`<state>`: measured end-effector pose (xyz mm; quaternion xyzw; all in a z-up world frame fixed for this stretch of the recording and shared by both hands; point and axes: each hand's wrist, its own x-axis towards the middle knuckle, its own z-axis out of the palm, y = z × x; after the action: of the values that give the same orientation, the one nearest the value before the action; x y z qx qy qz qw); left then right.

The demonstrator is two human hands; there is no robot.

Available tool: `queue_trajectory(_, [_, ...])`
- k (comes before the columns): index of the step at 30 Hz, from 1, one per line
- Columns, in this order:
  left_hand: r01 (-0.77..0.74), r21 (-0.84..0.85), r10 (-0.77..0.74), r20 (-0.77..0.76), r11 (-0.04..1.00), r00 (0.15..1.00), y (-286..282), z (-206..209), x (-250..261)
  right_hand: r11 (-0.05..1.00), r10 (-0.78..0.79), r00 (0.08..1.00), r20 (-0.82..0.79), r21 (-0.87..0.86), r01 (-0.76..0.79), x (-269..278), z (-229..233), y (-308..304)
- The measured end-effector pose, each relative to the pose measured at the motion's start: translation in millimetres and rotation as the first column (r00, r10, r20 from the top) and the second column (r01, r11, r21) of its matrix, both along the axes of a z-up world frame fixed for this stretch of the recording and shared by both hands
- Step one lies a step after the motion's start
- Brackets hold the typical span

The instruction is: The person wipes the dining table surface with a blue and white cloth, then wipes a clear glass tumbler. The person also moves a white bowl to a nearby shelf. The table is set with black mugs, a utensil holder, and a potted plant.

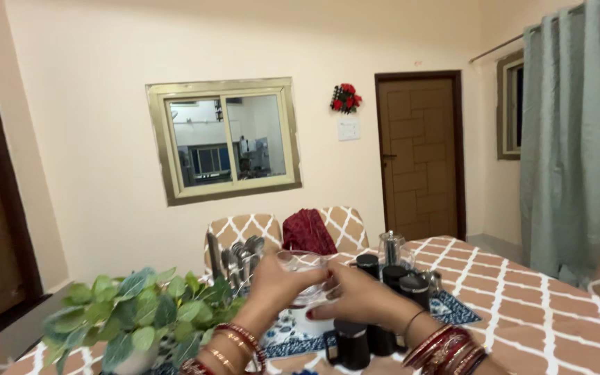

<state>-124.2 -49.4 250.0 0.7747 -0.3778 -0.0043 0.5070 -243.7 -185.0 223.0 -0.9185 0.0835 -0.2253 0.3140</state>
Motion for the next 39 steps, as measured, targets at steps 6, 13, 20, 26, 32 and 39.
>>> queue_trajectory(6, [0.162, -0.218, -0.194, -0.133, 0.962, 0.972, -92.6, 22.4, -49.9, 0.945, -0.157, 0.98, 0.119, 0.307, 0.114, -44.4, 38.1, -67.6])
queue_trajectory(13, [0.41, -0.184, -0.432, -0.098, 0.893, 0.896, -217.6, -70.9, -77.3, 0.854, -0.366, 0.929, 0.052, 0.414, 0.313, -94.3, -32.9, -155.7])
queue_trajectory(20, [0.544, -0.238, -0.593, -0.27, 0.805, 0.759, -313.8, -192.9, -83.2, 0.787, -0.419, 0.908, 0.014, 0.504, 0.355, -123.6, -131.8, -216.6])
queue_trajectory(26, [0.48, -0.059, -0.479, -0.24, 0.875, 0.844, -343.2, -241.9, -86.6, 0.683, -0.461, 0.887, -0.008, 0.635, 0.361, -129.6, -188.5, -240.6])
queue_trajectory(32, [0.491, -0.064, -0.49, -0.255, 0.869, 0.833, -330.1, -233.9, -100.8, 0.781, -0.5, 0.86, 0.104, 0.484, 0.396, -125.9, -211.7, -256.1])
queue_trajectory(39, [0.439, 0.08, -0.422, -0.166, 0.895, 0.891, -317.7, -214.6, -108.8, 0.746, -0.548, 0.835, 0.047, 0.478, 0.463, -123.0, -215.2, -254.1])
